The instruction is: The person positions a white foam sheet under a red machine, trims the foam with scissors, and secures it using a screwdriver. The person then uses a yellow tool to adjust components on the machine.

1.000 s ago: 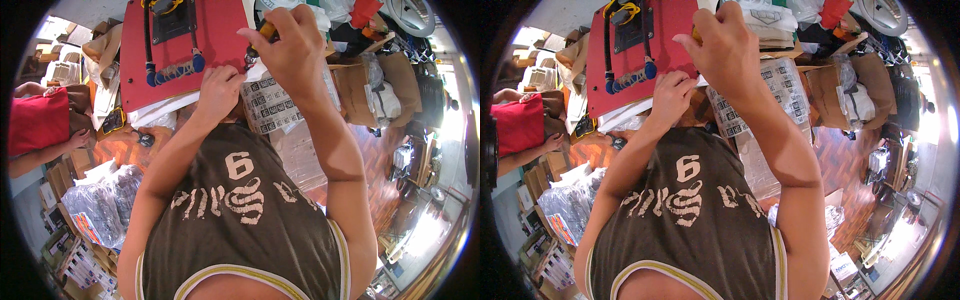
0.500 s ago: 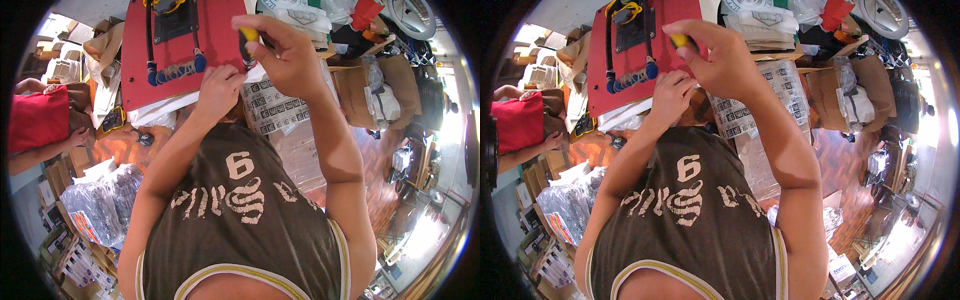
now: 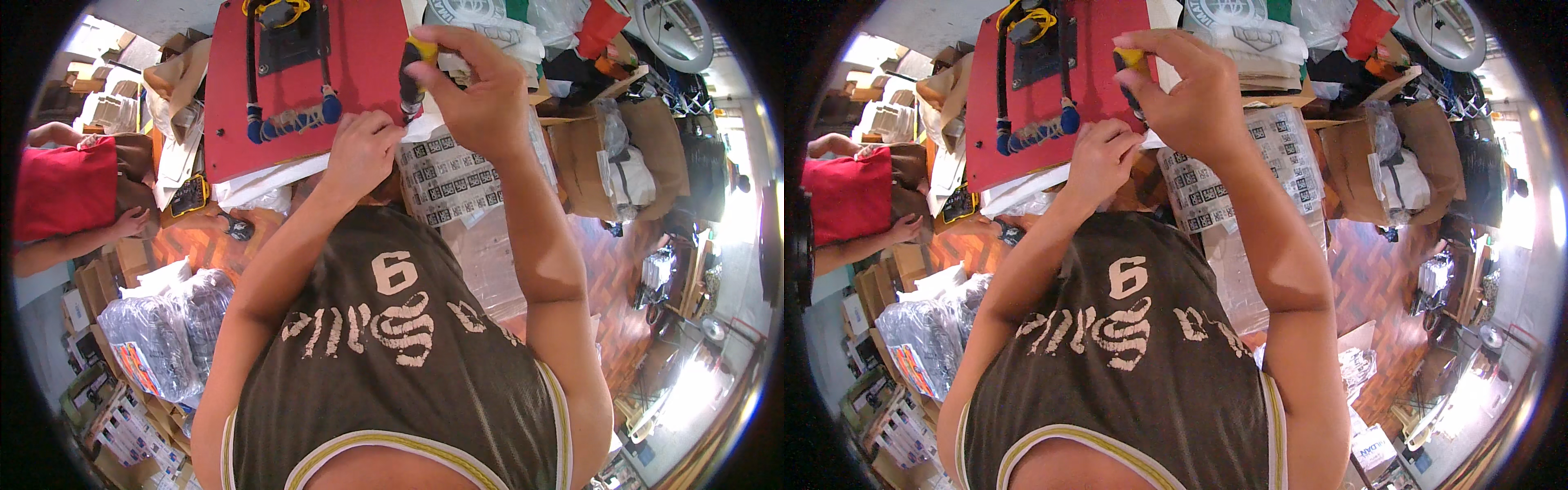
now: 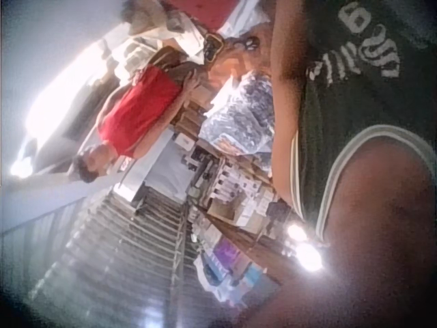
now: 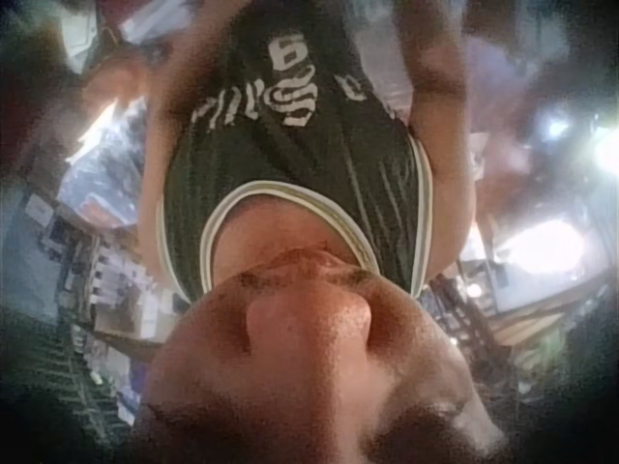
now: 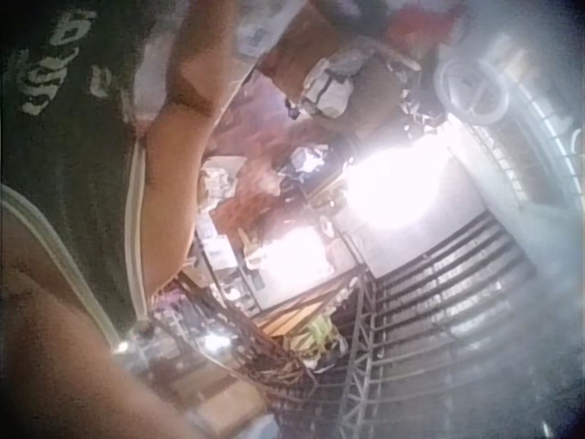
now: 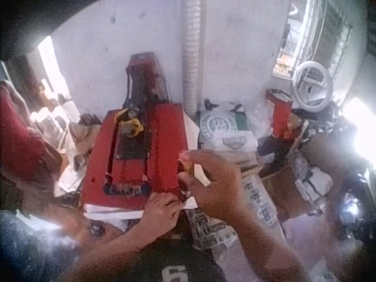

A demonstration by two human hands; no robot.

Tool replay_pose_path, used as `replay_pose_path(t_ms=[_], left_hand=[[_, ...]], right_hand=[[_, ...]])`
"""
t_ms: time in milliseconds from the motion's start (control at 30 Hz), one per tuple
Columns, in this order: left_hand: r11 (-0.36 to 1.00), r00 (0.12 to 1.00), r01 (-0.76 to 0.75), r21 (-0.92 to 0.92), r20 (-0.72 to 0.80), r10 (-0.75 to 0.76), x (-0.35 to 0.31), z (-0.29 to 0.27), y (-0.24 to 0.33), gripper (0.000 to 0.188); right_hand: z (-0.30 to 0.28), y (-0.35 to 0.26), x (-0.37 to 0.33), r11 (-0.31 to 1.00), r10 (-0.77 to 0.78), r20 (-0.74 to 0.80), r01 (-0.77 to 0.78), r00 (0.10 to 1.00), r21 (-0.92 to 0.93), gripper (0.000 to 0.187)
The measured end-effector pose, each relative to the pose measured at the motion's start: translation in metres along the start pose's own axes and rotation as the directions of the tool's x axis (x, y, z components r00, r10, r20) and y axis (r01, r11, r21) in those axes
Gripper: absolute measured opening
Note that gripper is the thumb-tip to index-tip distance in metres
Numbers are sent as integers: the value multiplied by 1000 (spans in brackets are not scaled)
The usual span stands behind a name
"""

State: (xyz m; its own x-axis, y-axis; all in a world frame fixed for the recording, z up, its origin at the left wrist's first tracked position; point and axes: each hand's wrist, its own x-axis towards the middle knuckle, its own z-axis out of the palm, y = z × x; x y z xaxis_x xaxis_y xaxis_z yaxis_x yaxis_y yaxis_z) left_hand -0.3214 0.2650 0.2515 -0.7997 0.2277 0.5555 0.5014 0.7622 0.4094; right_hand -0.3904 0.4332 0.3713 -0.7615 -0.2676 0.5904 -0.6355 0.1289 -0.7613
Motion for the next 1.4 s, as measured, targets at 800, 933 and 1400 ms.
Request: replay_pose_path(t_ms=[800, 933, 1400], left_hand=[[998, 999, 53, 30, 3, -53, 3, -3, 5, 12], [991, 989, 133, 29, 58, -134, 7, -6, 10, 22], [704, 943, 287, -649, 64, -326, 66, -17, 15, 57]], right_hand=[[-2, -12, 2, 939, -121, 125, 155, 985, -308, 35], [-4, -4, 3, 973, 135, 132, -156, 982, 172, 32], [3, -5, 3, 959, 127, 21, -129, 992, 254, 30]])
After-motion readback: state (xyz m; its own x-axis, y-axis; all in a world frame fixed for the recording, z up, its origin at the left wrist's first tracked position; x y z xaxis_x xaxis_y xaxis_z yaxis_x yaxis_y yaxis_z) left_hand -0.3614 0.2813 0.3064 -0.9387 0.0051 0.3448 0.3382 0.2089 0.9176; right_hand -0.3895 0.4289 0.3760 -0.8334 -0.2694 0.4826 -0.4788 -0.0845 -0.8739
